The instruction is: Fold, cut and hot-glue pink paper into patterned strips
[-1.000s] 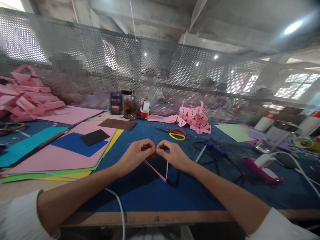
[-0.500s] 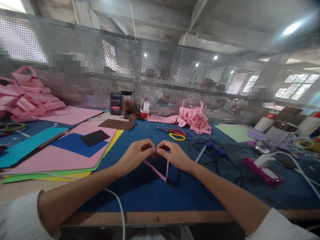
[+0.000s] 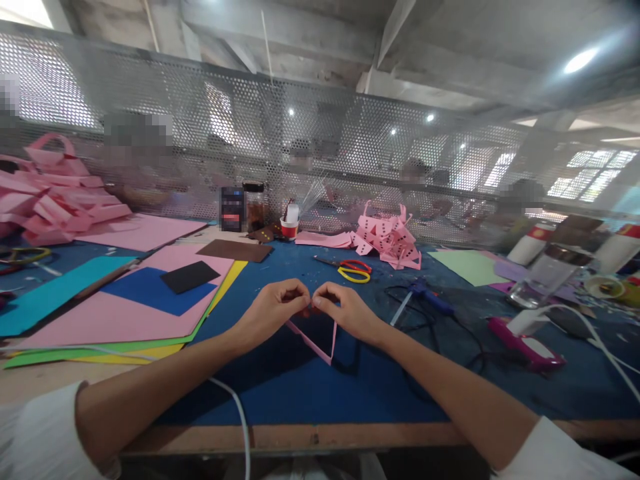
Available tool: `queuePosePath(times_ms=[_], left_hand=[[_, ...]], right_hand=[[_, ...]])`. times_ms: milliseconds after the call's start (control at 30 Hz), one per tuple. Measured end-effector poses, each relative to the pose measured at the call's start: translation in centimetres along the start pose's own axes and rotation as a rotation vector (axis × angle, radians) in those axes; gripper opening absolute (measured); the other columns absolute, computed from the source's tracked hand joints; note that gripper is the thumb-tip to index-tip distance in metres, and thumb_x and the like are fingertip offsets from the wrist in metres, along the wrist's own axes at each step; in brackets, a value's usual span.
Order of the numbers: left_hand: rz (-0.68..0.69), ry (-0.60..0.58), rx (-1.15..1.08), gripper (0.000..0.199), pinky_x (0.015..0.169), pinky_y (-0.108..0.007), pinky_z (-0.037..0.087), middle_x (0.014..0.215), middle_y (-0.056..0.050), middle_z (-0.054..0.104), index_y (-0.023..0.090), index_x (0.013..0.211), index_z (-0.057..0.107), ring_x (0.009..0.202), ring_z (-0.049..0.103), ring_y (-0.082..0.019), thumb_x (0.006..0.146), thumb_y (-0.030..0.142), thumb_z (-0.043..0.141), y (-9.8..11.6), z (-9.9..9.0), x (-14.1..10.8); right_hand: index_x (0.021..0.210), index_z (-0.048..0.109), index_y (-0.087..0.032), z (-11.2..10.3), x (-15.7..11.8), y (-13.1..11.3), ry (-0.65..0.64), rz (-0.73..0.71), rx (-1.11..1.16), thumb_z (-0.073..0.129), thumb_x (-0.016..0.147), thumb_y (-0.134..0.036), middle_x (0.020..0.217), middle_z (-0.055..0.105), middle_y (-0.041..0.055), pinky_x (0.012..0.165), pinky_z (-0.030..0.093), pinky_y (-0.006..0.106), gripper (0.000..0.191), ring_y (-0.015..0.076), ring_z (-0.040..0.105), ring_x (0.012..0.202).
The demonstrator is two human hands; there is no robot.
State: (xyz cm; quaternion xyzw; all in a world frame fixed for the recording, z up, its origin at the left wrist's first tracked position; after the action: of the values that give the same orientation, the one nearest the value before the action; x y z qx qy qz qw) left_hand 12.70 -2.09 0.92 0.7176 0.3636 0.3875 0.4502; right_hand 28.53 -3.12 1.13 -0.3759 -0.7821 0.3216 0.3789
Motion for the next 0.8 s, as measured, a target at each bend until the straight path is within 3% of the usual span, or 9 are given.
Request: queuePosePath(times_ms=[433,633,800], left_hand=[[-0.02,0.011,-0.005,0.014,0.064,-0.026,0.052,0.072,0.001,0.067,0.019,0.081,0.065,0.073,0.067,-0.016,0.085,0.033,0.063,0.0,0.0,0.0],[-0.048,0.061,-0.004,0.019,0.065,-0.027,0.05,0.069,0.0,0.068,0.018,0.08,0.065,0.069,0.064,-0.016,0.084,0.037,0.065,-0.2,-0.7,0.2],[-0.078,0.105,-0.029,0.023,0.066,-0.027,0.05,0.066,-0.001,0.069,0.018,0.08,0.065,0.066,0.064,-0.015,0.081,0.041,0.067,-0.1,-1.5,0.6]], right_hand=[[0.092,0.065,-0.018,-0.1,0.1,0.2,0.001,-0.003,0.027,0.059,0.094,-0.028,0.085,0.069,0.001,0.079,0.05,0.028,0.012,0.0158,0.066,0.081],[0.101,0.067,-0.017,-0.8,0.7,1.3,-0.014,0.039,0.193,0.052,0.1,-0.039,0.091,0.07,0.0045,0.082,0.053,0.031,0.027,0.0167,0.068,0.085],[0.092,0.071,-0.016,-2.1,0.8,1.1,-0.113,0.095,0.199,0.05,0.099,-0.054,0.09,0.071,0.0057,0.083,0.053,0.03,0.044,0.0165,0.067,0.085]])
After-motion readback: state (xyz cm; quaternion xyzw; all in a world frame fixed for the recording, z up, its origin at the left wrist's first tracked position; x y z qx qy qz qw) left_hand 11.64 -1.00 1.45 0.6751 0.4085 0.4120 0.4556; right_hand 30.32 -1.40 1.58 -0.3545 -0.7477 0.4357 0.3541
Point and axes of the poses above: each hand's wrist, its own x-axis towards the middle knuckle, its own z-axis out of the palm, y = z × x, the point moved 5 cm from there along x, towards the middle knuckle
